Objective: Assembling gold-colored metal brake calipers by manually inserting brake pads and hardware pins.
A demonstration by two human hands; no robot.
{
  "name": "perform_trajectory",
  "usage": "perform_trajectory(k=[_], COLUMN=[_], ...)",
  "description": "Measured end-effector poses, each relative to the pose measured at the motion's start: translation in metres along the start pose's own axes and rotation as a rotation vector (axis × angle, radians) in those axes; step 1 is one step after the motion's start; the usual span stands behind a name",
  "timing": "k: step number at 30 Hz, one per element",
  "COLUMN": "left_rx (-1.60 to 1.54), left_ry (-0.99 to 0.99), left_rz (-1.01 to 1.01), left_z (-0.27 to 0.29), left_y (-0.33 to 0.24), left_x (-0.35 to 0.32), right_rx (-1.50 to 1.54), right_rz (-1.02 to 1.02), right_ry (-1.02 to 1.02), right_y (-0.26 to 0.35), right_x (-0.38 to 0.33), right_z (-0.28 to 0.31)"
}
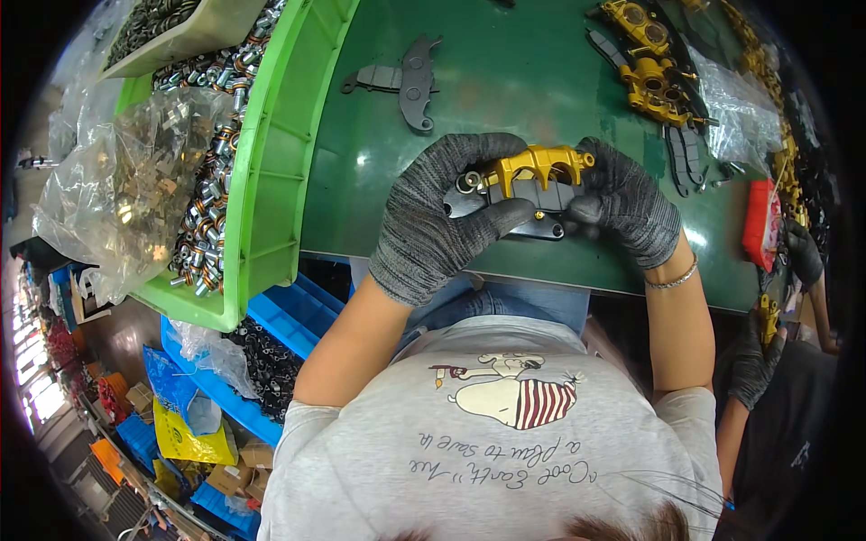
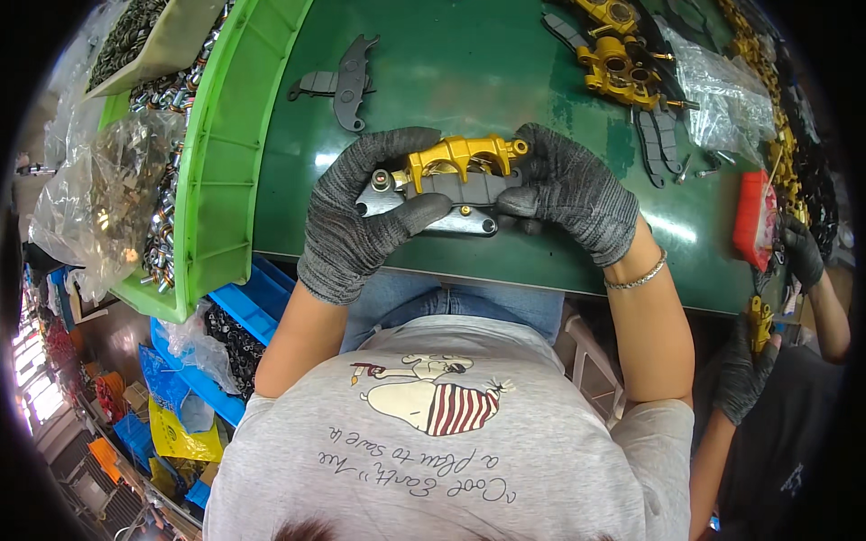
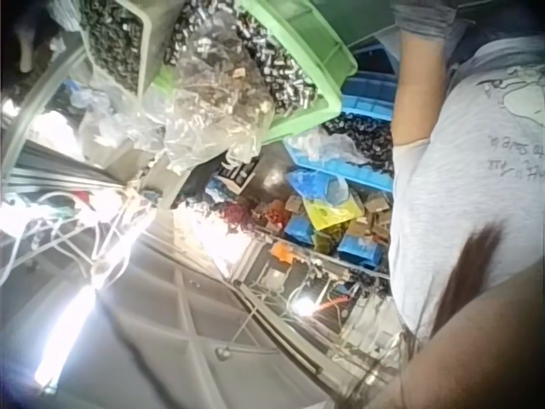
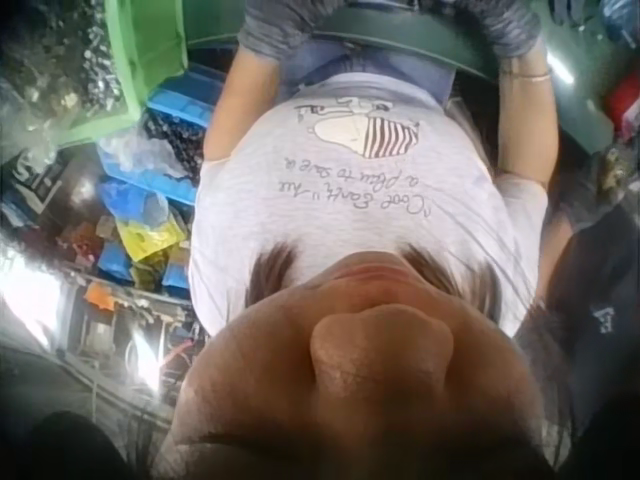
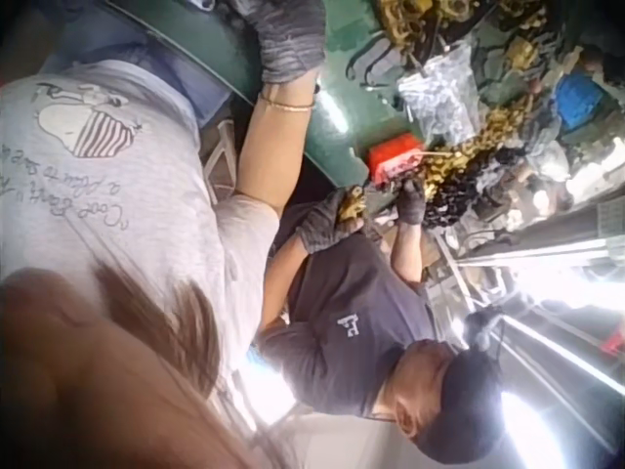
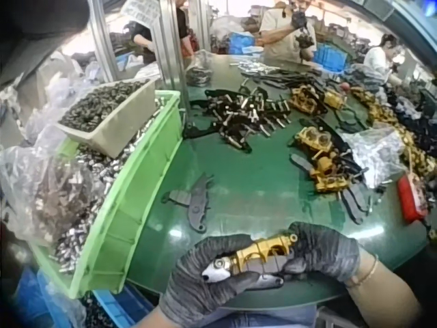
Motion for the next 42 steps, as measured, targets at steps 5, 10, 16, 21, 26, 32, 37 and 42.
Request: perform_trajectory(k=[5,10,16,21,26,32,37,42], left_rx=[-0.101,-0.115,-0.072,-0.098,-0.083,-0.064,-0.095,-0.181], left_ry=[-0.006,-0.006,-0.001,-0.011,-0.051,0.009,0.035,0.036], left_rz=[0.087,0.148,0.076,0.065,-0.050,-0.091,-0.108,-0.035], left_z=[-0.001,-0.002,0.000,0.003,0.014,0.017,0.020,0.018], left_y=[0.007,0.004,0.003,0.005,0.007,0.005,0.002,0.007], left_x=[-0.001,0.001,0.002,0.000,-0.009,-0.009,-0.009,-0.008], right_rx=[0.015,-0.017,-0.300,-0.764,-0.891,-1.555,-1.849,-0.736], right_rz=[-0.024,0.065,0.394,0.334,0.360,1.297,1.168,0.595], right_ry=[-0.004,-0.087,-0.180,-0.054,0.118,0.040,0.004,-0.316], right_y=[-0.002,-0.001,0.015,0.031,0.091,0.103,0.102,0.084], right_x=[0.000,-0.001,0.004,0.004,0.039,0.104,0.087,0.058], right_z=[-0.006,-0.007,-0.007,-0.003,-0.012,-0.104,-0.112,-0.008])
Point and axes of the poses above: each hand's wrist, its own x-axis towards the middle knuckle, its own z-axis out of the back of the hand, y = z × x, the point moved 6 cm from there along x, towards the middle knuckle, and after that the axes turned 5 degrees about -y, right-handed, at the moved point
